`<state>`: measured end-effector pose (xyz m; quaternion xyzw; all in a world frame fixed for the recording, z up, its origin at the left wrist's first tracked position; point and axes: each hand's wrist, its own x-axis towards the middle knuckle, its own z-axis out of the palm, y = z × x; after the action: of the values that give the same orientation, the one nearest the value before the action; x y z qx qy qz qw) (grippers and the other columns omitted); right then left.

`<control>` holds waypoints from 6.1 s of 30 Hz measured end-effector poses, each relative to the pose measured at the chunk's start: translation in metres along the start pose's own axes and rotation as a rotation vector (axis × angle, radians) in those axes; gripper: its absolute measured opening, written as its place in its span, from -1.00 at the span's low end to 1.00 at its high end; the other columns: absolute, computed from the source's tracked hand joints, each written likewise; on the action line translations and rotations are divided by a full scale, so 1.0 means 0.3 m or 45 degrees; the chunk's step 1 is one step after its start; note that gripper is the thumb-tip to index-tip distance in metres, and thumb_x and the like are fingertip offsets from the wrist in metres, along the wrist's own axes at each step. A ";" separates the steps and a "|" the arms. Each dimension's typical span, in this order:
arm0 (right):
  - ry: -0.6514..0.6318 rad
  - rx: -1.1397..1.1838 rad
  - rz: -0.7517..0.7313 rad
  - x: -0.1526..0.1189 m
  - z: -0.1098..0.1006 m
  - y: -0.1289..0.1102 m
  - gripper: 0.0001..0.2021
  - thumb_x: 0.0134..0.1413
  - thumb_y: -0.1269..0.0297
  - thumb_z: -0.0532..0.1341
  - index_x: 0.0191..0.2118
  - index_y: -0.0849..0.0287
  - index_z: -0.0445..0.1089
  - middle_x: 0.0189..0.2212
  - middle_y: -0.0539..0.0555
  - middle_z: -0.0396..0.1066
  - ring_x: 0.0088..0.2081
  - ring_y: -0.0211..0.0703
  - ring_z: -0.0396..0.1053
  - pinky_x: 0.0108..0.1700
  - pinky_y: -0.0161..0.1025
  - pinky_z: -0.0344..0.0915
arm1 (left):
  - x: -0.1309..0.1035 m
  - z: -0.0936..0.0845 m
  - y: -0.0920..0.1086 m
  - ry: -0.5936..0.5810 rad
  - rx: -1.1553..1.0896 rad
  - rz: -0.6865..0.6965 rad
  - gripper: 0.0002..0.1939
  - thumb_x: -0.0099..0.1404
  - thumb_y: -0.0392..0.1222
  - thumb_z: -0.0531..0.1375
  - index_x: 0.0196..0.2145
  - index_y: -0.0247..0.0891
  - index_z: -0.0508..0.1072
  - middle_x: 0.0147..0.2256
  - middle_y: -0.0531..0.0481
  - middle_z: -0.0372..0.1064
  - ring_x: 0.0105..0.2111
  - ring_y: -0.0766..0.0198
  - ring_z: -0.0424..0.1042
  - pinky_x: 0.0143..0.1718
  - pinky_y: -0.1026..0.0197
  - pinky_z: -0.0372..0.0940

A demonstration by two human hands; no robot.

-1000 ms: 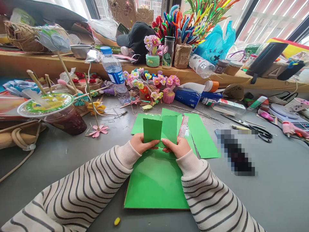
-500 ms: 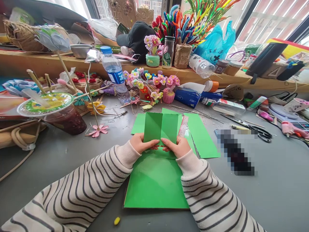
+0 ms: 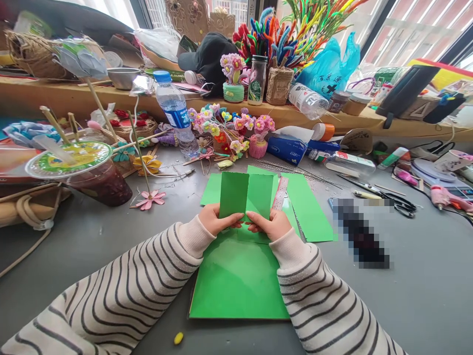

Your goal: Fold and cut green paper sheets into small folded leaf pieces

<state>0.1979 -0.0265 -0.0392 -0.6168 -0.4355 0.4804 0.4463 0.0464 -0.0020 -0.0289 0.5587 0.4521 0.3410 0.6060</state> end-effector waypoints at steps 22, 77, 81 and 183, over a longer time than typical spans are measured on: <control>-0.106 0.123 0.154 0.000 -0.004 -0.014 -0.82 -0.41 0.20 0.27 -0.61 0.19 0.34 -0.72 0.01 0.36 -0.61 -0.24 0.33 -0.52 -0.33 0.30 | 0.004 0.005 -0.009 -0.044 -0.093 -0.041 -0.78 -0.15 -0.16 0.23 -0.57 -0.40 0.36 -0.63 -0.02 0.37 -0.60 0.28 0.38 -0.49 0.25 0.34; -0.135 0.013 0.107 -0.001 -0.004 -0.024 -0.78 -0.38 0.16 0.25 -0.67 0.23 0.34 -0.67 0.06 0.38 -0.64 -0.28 0.31 -0.52 -0.33 0.30 | 0.014 -0.005 -0.037 -0.054 0.244 0.173 -0.73 -0.02 -0.05 0.13 -0.51 -0.37 0.38 -0.54 -0.09 0.41 -0.52 0.23 0.40 -0.44 0.24 0.32; -0.110 0.029 0.117 -0.005 -0.004 -0.026 -0.79 -0.39 0.17 0.26 -0.66 0.23 0.34 -0.66 0.05 0.38 -0.63 -0.27 0.31 -0.52 -0.32 0.30 | 0.014 -0.005 -0.040 -0.108 0.282 0.174 -0.71 -0.02 -0.05 0.12 -0.50 -0.38 0.37 -0.52 -0.12 0.41 -0.50 0.20 0.41 -0.45 0.25 0.32; -0.081 -0.177 -0.128 0.021 -0.138 -0.040 -0.64 -0.23 0.00 0.11 -0.68 0.24 0.26 -0.73 0.06 0.32 -0.65 -0.29 0.26 -0.60 -0.35 0.19 | 0.029 -0.218 0.065 -0.365 0.339 -0.388 -0.72 -0.18 -0.05 0.22 -0.62 -0.36 0.35 -0.76 0.08 0.29 -0.72 0.37 0.31 -0.73 0.40 0.15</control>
<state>0.2382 -0.0233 -0.0231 -0.6081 -0.5120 0.4454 0.4120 -0.0094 0.0330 -0.0090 0.6017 0.4816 0.1003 0.6293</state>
